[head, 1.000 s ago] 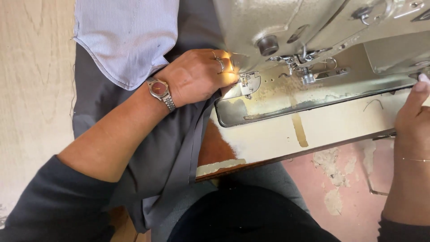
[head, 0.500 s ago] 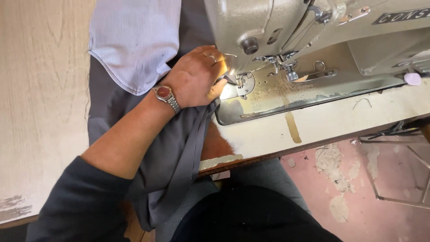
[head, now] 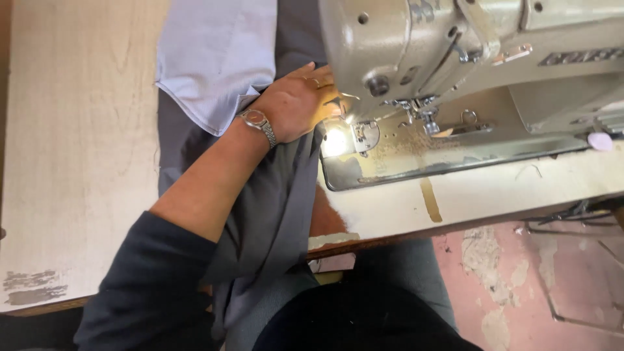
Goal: A person is using an industrial sewing machine to join pieces of grey and light blue fabric, including aligning edges and trimming excess thread.
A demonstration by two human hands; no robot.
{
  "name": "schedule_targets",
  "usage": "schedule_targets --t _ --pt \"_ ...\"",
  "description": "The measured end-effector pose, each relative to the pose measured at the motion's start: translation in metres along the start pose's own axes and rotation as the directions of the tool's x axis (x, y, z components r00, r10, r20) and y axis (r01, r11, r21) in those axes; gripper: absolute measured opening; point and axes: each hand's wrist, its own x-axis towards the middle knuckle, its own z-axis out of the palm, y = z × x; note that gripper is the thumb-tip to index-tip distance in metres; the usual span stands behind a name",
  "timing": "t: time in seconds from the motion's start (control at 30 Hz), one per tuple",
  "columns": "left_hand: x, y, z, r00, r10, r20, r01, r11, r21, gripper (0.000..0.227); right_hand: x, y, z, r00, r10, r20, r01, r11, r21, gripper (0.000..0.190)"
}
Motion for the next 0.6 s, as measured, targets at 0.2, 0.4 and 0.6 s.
schedule_targets --t 0.2,0.4,0.6 --pt "0.018 -0.068 0.01 0.972 -0.159 0.172 0.167 0.985 -0.032 0.054 -0.044 -0.211 -0.18 0.57 -0.383 -0.727 0.201 0.923 -0.329 0.04" --pt "0.022 -0.116 0.017 0.945 -0.312 0.098 0.315 0.949 -0.013 0.05 0.023 -0.211 -0.168 0.592 -0.388 -0.706 0.036 0.888 -0.458 0.019" --pt "0.029 -0.137 0.05 0.894 -0.443 0.067 0.438 0.896 0.074 0.055 0.081 -0.233 -0.17 0.953 0.233 0.192 -0.299 0.818 0.491 0.029"
